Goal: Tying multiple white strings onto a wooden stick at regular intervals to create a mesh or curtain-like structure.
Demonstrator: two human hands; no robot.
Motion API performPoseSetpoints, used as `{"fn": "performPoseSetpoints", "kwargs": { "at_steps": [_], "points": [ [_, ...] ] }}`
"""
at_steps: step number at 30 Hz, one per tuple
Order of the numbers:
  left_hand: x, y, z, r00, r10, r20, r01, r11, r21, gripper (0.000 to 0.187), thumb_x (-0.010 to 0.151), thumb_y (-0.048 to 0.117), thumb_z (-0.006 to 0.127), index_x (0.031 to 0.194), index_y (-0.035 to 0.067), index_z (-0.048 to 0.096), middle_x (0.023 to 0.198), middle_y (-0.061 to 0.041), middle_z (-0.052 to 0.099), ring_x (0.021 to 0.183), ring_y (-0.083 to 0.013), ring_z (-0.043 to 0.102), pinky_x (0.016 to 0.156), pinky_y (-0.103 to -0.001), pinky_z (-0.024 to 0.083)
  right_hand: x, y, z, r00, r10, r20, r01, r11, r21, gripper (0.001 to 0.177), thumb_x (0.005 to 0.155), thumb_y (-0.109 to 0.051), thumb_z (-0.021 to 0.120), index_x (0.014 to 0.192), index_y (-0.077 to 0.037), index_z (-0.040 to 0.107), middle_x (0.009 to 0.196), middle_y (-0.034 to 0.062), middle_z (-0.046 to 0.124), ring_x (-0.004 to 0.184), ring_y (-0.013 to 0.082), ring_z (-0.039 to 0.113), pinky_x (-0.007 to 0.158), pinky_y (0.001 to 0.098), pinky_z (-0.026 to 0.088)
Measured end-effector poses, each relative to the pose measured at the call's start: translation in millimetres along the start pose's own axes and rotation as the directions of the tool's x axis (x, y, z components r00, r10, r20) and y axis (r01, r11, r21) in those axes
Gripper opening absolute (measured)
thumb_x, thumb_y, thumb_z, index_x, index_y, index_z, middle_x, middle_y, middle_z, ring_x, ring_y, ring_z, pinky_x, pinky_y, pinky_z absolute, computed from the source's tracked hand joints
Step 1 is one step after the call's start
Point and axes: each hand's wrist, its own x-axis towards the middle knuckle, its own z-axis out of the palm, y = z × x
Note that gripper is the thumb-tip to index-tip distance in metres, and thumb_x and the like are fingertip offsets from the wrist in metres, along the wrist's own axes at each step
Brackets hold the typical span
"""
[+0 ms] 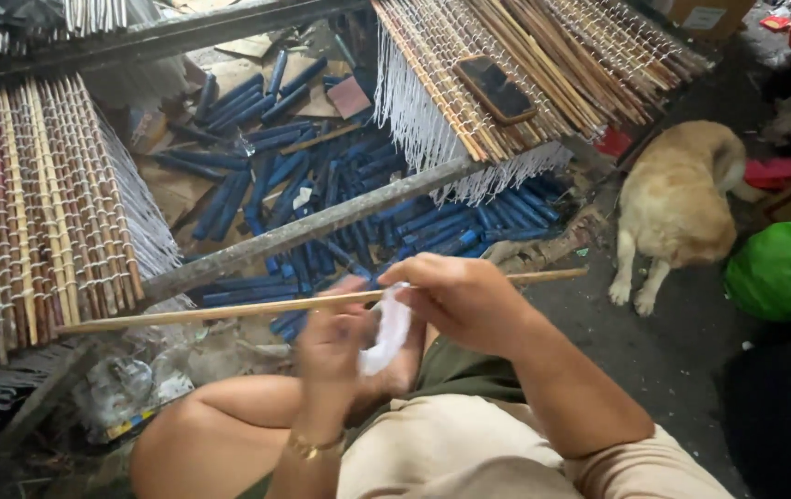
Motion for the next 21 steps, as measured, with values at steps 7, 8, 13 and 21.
{"fn": "performPoseSetpoints", "kwargs": {
  "at_steps": [7,8,13,21],
  "points": [
    [1.8,21.6,-15.9,0.971,0.225,0.081,-0.237,0.858,0.455,0.019,0.097,0.031,0.065,0.098,0.016,0.077,0.093,-0.001,0.078,0.081,-0.0173,0.067,0.078,-0.033,0.052,-0.4,-1.8,7.2,0.996,0.095,0.001,-0.094,0.995,-0.031,0.027,0.104,-0.037,0.050,0.116,-0.018,0.065,0.093,-0.0023,0.072,0.067,0.0188,0.070,0.053,0.0368,0.048],
    [-0.1,19.8,-14.6,0.981,0.184,0.055,-0.187,0.842,0.506,0.022,0.093,0.039,0.066,0.095,0.020,0.077,0.091,0.004,0.080,0.078,-0.0156,0.070,0.073,-0.033,0.053,-1.7,-1.5,10.6,0.993,0.117,-0.029,-0.118,0.992,-0.054,0.029,0.102,-0.042,0.054,0.114,-0.018,0.066,0.080,-0.0044,0.065,0.061,0.0163,0.064,0.050,0.0342,0.044],
    [2.0,36.4,-13.3,0.938,0.328,0.111,-0.344,0.845,0.409,0.007,0.087,0.019,0.080,0.094,0.023,0.081,0.083,-0.001,0.078,0.073,-0.0238,0.072,0.071,-0.033,0.058,-1.6,-10.2,10.7,0.977,0.111,-0.182,-0.121,0.992,-0.041,0.013,0.096,-0.035,0.069,0.100,-0.022,0.069,0.057,0.0008,0.052,0.054,0.0294,0.064,0.053,0.0366,0.052],
    [2.6,32.2,-6.3,0.937,0.302,0.174,-0.347,0.863,0.367,0.006,0.091,0.026,0.077,0.095,0.021,0.078,0.082,0.000,0.074,0.074,-0.0240,0.073,0.071,-0.034,0.058,-3.7,-14.6,14.8,0.971,0.173,-0.163,-0.177,0.984,-0.010,0.022,0.092,-0.030,0.068,0.113,-0.024,0.070,0.073,0.0048,0.071,0.067,0.0312,0.074,0.060,0.0408,0.058]
  ]
}}
